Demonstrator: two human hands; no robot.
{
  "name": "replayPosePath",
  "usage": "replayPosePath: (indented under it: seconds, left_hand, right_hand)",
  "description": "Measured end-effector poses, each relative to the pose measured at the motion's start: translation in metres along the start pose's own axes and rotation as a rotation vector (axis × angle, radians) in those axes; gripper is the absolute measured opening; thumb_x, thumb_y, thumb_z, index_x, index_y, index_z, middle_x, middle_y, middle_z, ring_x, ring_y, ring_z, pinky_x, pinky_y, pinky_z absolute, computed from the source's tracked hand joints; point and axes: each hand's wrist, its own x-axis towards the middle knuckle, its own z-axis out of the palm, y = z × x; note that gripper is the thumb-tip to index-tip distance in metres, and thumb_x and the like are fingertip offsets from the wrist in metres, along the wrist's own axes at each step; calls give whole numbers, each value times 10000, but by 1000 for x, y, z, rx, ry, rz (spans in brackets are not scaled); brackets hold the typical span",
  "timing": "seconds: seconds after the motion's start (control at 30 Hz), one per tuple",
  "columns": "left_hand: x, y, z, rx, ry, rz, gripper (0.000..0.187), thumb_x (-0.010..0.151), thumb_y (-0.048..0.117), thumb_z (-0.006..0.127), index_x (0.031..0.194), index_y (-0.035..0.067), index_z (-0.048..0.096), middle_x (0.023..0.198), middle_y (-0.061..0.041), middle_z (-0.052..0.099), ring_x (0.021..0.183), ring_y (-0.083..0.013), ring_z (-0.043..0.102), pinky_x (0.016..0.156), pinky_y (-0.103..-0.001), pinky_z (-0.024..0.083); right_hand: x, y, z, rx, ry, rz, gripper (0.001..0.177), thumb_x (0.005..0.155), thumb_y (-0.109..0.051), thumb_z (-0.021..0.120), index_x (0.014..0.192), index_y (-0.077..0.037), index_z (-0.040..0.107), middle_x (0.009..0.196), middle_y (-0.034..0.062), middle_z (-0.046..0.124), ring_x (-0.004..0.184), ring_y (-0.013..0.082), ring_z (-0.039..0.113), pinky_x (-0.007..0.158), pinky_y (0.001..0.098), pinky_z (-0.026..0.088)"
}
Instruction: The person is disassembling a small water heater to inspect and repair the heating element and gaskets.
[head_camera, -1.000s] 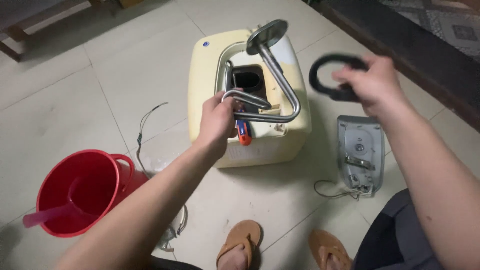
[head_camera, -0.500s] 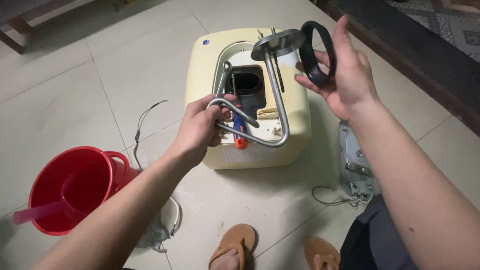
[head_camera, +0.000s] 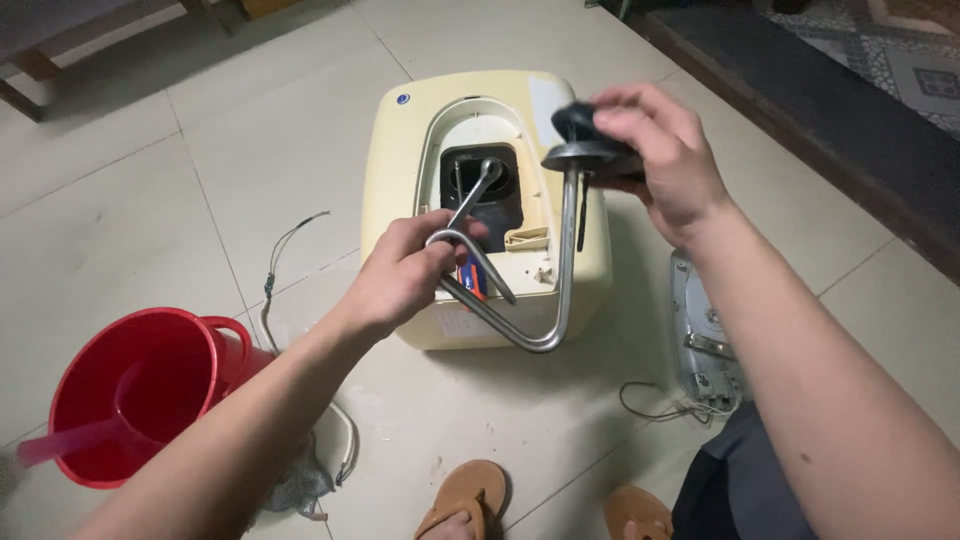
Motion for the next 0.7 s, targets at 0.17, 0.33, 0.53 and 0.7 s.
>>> replayPosePath:
  seconds: [0.17, 0.33, 0.53, 0.7]
  left_hand:
    - [-2, 3, -3, 152, 11, 28, 463, 814, 78, 386, 1110, 76, 743, 927, -55, 699, 798, -124, 566, 692, -257, 438]
    - [-5, 3, -10, 292, 18, 143, 458, 736, 147, 487, 1088, 60, 767, 777, -133, 663, 737, -259, 608, 713, -380, 554]
    - [-8, -1, -21, 312, 8, 143, 428, 745, 160, 503, 1079, 70, 756, 765, -124, 670, 733, -258, 642, 761, -395, 560]
    - [-6, 0, -35, 458, -49, 165, 425, 751, 203, 498, 1067, 150, 778, 793, -112, 708, 801, -325, 683, 808, -465, 568]
  right_hand:
    - [-6, -10, 5, -97, -18, 113, 444, 785, -282, 579, 1178, -116, 702, 1052, 80, 717, 917, 210, 697, 680, 335, 593]
    - [-6, 5, 0, -1, -98, 4, 478, 790, -337, 709, 1184, -66, 713, 982, 135, 705, 841, 238, 725, 722, 385, 684]
    - [-8, 13, -4, -21, -135, -105, 507, 790, -281, 743, 1209, 0, 693, 1024, 143, 695, 828, 231, 710, 680, 361, 684]
    - [10, 36, -26, -608, -130, -558, 526, 805, -325, 886, 1206, -22, 731, 1013, 211, 721, 821, 379, 727, 612, 459, 628]
